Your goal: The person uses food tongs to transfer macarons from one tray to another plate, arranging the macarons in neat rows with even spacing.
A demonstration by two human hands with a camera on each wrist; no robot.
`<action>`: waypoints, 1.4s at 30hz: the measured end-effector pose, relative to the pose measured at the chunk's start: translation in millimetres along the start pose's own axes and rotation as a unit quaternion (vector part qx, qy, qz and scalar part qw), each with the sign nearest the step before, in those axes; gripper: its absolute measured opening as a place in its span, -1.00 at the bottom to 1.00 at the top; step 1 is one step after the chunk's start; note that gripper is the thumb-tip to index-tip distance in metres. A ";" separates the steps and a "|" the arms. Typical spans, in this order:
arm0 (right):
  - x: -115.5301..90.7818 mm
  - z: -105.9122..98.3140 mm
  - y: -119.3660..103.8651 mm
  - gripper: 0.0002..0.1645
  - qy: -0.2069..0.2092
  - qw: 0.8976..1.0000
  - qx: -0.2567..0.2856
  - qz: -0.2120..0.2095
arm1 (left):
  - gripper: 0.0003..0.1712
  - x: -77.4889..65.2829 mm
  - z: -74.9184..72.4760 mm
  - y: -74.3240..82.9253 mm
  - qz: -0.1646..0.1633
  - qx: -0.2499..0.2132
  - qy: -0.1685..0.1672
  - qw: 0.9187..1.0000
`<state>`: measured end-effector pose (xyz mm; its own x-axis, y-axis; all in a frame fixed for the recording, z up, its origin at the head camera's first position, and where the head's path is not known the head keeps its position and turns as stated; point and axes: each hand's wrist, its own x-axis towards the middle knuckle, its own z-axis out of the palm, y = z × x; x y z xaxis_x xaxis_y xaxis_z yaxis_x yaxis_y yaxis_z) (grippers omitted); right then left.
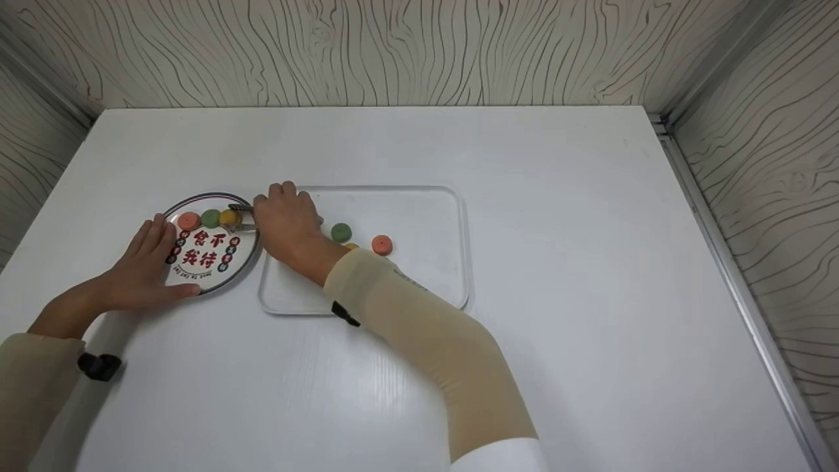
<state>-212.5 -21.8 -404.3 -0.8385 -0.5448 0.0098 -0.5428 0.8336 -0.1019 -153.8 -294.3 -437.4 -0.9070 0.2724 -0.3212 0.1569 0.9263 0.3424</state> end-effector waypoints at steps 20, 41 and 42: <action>-2.0 -5.7 8.1 -0.51 0.000 1.000 -0.009 0.005 | 0.54 2.6 -0.6 0.4 -0.002 0.010 0.001 1.000; -22.5 -14.9 22.3 -0.61 0.020 0.999 0.042 -0.010 | 0.54 -0.3 0.2 1.0 -0.005 0.009 0.005 1.000; -24.1 -15.3 22.4 -0.62 0.019 0.999 0.045 -0.013 | 0.54 -0.3 0.3 0.9 -0.005 0.010 0.004 1.000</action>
<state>-205.2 11.4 -391.6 -0.8266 -0.5605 0.0516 -0.5592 0.8072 -0.1892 -153.3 -293.5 -437.3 -0.9118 0.2617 -0.3164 0.1562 0.9337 0.3223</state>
